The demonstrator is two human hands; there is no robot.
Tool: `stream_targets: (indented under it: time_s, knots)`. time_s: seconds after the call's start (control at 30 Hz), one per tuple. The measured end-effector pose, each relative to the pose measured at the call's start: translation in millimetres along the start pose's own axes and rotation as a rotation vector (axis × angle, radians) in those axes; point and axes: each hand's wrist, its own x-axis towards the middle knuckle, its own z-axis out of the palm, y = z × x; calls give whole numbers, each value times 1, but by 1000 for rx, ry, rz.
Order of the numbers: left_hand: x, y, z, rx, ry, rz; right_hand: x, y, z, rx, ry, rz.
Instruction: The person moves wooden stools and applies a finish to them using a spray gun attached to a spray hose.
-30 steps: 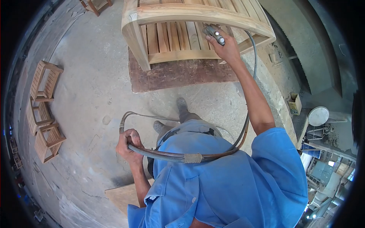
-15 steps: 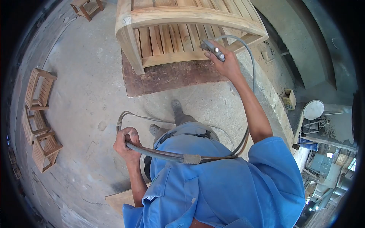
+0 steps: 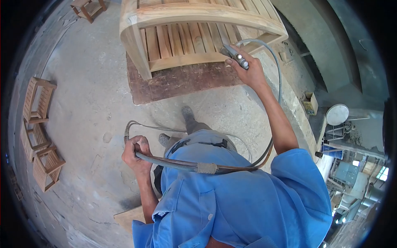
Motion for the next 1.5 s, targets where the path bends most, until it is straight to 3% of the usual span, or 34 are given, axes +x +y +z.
stream_targets:
  time_s: [0.17, 0.33, 0.47, 0.77, 0.97, 1.27, 1.5]
  knots:
    - [11, 6, 4, 41, -127, 39, -37, -9, -16, -1, -61, 22]
    - [14, 9, 10, 49, -131, 37, -30, -11, -16, -35, -100, 58]
    - [12, 7, 14, 5, -3, 36, 3, 2, -4, -37, -25, 15]
    - [2, 9, 18, 22, 9, 2, 42, 18, 19, -113, 118, 56]
    - [8, 8, 9, 44, 37, 38, 55, 28, 35, -140, 146, 62]
    - [4, 1, 0, 39, 31, -30, 14, 25, 22, -88, 86, 64]
    - [11, 0, -2, 11, 41, 13, 39, 24, 22, -44, 124, 82]
